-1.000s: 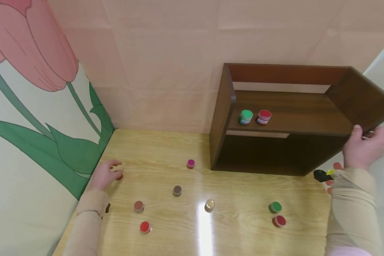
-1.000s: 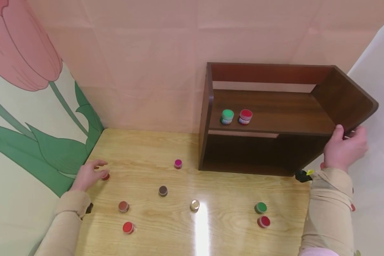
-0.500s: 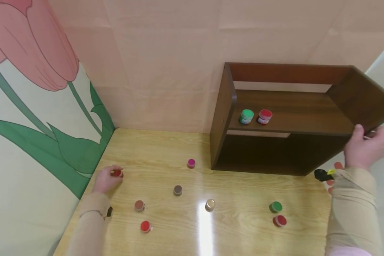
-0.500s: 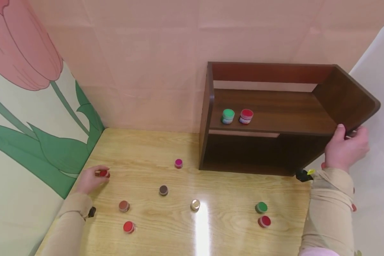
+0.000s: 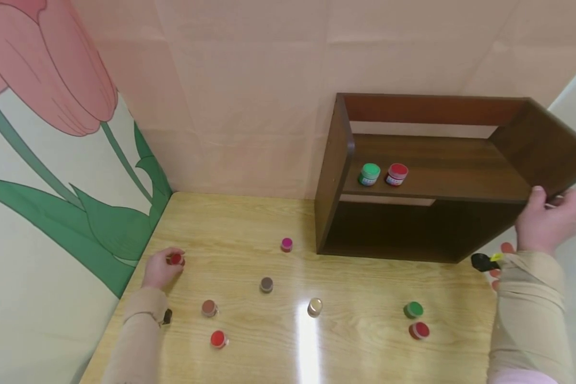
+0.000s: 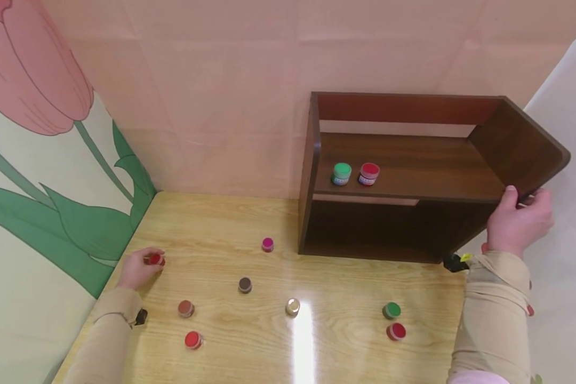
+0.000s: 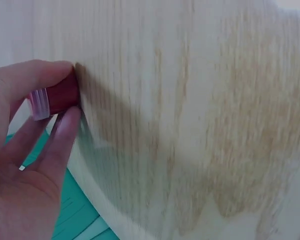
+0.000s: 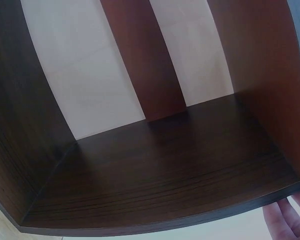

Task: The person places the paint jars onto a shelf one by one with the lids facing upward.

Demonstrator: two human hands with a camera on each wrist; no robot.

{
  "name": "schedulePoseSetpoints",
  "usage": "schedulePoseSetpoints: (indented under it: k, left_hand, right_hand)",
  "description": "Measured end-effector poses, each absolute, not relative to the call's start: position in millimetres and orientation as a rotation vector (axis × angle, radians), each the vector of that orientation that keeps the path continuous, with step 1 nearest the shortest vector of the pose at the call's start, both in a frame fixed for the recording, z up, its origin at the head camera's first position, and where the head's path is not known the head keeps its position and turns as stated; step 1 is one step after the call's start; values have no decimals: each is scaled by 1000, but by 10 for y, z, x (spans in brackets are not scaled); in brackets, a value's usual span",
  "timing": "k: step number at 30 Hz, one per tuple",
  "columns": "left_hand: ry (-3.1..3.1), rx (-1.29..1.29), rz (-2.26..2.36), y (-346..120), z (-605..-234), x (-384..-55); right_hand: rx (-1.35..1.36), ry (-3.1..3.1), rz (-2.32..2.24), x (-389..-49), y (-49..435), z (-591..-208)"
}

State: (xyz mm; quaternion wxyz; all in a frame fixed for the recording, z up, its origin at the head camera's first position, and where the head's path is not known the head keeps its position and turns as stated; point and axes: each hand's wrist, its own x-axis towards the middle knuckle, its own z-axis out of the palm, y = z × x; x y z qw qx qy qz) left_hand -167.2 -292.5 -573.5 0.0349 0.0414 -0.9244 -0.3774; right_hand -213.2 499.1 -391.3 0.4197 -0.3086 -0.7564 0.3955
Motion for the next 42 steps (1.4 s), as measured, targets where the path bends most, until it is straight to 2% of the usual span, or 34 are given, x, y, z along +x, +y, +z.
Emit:
schedulePoseSetpoints:
  k: [5,13,27,42]
  left_hand:
    - [-2803,165,-1219,-2865,-5681,-1726]
    - [-2750,76,-1241,-2726,-5477,-1850]
    - [-2748,135,-1285,-2499,-5282,-1957]
    - [-2718,-70,-1269,-2211,-5049,-2041]
  right_hand:
    - [-770,-1887,1013,-2176,5078,-3962]
    - [-766,-1878,995,-2250,5206,-4060]
    - [-751,-1862,1005,-2186,5020,-3956]
    - [-757,-1870,959,-2189,5029,-3966]
